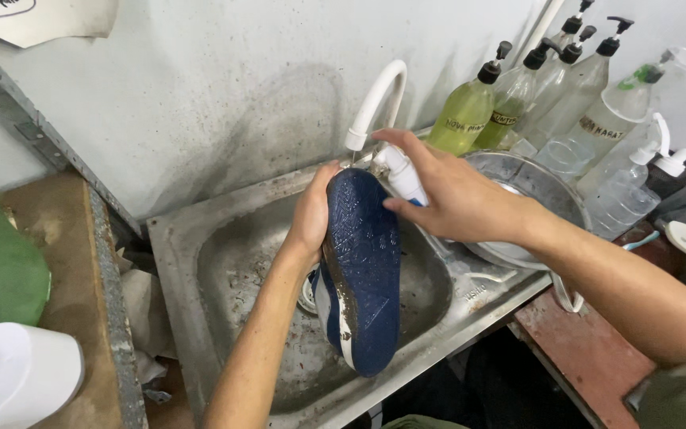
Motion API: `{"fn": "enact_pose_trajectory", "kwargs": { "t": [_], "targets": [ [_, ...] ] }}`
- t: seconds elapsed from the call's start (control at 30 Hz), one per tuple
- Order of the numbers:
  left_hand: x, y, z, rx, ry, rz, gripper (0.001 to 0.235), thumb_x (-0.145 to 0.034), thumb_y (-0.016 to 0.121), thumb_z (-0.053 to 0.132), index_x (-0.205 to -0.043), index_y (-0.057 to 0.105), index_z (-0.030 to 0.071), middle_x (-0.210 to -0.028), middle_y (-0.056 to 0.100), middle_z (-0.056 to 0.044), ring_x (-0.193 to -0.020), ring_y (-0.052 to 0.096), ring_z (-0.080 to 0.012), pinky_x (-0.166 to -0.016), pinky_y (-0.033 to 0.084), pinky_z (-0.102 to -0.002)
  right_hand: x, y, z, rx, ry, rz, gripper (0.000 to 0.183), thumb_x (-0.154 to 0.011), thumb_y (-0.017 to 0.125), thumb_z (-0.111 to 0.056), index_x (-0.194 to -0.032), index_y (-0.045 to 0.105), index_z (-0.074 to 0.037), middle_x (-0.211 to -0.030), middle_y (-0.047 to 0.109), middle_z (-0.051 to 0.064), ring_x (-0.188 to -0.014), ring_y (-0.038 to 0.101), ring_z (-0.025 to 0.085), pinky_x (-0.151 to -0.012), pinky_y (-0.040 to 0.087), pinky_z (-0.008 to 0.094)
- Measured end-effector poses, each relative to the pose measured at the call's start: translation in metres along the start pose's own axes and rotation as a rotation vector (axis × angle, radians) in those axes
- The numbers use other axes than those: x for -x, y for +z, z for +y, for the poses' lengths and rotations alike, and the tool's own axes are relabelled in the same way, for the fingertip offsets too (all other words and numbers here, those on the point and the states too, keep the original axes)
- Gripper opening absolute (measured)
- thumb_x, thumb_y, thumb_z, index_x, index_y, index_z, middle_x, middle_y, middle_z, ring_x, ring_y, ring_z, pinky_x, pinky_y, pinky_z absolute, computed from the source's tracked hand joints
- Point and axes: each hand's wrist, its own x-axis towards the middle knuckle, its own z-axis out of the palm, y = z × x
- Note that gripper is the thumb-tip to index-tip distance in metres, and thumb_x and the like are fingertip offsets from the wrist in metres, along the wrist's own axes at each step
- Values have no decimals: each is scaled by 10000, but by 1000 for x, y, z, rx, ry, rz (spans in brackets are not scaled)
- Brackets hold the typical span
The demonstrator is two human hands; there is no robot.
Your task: The person scrubs the sole of a blue shoe with a black brush and a light blue toothbrush in a sink. They apply a white cleaning agent from a bottle and rinse the shoe under running water.
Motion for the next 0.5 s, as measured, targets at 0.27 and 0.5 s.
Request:
{"fn": "enact_pose_trajectory", "kwargs": {
  "t": [0.27, 0.5],
  "targets": [
    [5, -2, 2, 22, 10, -20, 491, -1057, 756, 570, -762, 729, 179, -608, 653, -90, -559, 757, -218, -519, 577, -305, 0, 8, -3, 48, -76, 38, 905, -940, 767, -30, -1784, 492, -203, -1418, 731, 349, -1128, 765, 671, -916, 622, 778],
    [29, 7, 24, 53, 15, -39, 480, -1042, 784, 527, -736, 728, 161, -596, 665, -127, -550, 757, -250, -528, 581, -333, -16, 30, 29, 477, -146, 84, 798, -909, 835, -124, -1625, 547, -328, -1320, 640, 123, -812, 816, 598, -757, 678, 721]
  ]
}}
